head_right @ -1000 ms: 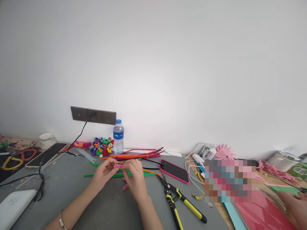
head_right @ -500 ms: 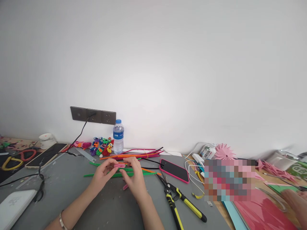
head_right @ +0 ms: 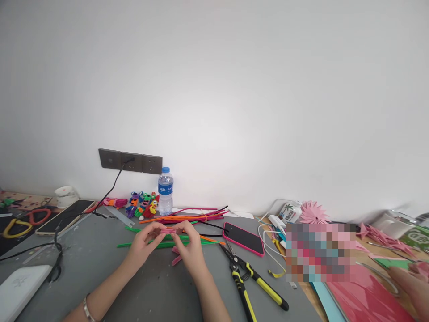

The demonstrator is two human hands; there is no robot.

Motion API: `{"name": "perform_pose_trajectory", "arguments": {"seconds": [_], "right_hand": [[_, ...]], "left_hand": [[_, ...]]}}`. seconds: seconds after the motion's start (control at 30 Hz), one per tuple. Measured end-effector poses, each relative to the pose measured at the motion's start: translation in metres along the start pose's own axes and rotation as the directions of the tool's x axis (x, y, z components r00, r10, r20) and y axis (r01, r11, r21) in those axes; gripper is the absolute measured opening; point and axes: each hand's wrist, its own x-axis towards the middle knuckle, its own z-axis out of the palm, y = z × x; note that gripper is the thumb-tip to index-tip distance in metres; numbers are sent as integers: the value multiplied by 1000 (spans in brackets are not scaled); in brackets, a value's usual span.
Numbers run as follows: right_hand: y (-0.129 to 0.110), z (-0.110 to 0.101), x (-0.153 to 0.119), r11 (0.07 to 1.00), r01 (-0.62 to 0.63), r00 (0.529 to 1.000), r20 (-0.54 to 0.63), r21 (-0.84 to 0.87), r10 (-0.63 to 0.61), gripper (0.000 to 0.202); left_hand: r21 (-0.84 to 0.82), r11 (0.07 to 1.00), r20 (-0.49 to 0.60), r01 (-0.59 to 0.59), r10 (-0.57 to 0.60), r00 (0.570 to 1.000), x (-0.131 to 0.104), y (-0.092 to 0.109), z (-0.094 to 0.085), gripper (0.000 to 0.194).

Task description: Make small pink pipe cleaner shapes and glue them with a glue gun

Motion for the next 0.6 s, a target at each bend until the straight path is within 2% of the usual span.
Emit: {"name": "perform_pose_trajectory", "arguments": {"seconds": [0.13, 0.23, 0.4, 0.6], "right_hand": [[1, -1, 0, 996, 66, 997, -30, -58, -68, 8], [3, -2, -1, 985, 114, 993, 6, -134, -114, 14], [5, -2, -3, 965, 140, 990, 43, -220, -134, 20], [3, -1, -3, 953, 155, 988, 20, -261, -155, 16]], "left_hand": [[1, 1000, -7, -6, 6, 1000, -1, 2, 0, 18], [10, 1000, -10, -3, 3, 1000, -1, 3, 0, 17], [6, 1000, 13, 26, -26, 1000, 0, 0, 0, 19], [-13, 999, 22, 49, -49, 999, -1, -3, 1, 20]]}}
